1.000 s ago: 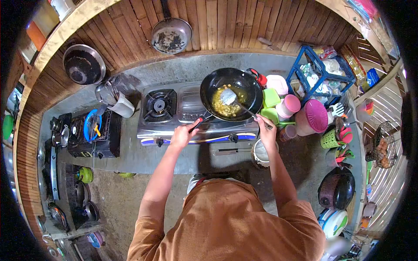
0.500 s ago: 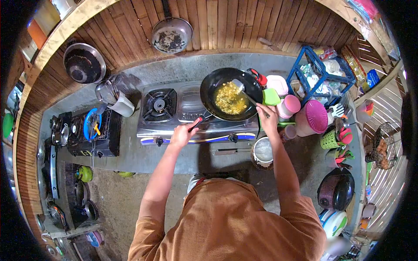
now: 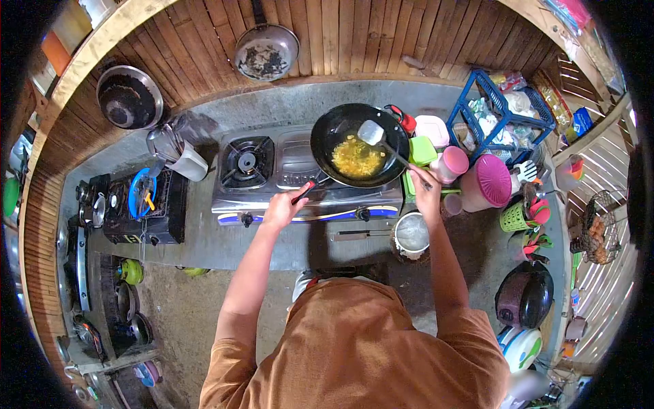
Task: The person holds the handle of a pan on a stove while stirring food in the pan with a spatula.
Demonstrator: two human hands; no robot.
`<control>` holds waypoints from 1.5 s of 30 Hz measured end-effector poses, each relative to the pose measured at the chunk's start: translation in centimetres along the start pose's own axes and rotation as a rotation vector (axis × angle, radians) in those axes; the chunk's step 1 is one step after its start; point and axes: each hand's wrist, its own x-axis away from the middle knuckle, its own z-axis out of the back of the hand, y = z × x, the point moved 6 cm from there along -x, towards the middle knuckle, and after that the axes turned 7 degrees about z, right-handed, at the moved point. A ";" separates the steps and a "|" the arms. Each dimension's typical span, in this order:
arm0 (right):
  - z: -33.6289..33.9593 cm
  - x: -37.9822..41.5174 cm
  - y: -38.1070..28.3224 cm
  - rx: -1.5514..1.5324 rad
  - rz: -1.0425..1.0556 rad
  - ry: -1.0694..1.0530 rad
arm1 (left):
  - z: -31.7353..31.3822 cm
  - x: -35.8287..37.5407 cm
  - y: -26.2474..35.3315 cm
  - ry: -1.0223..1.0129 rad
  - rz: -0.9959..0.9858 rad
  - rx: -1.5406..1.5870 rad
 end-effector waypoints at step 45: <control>-1.3 0.1 0.6 -0.065 -0.017 0.049 | -0.2 0.0 -0.1 0.088 -0.055 0.015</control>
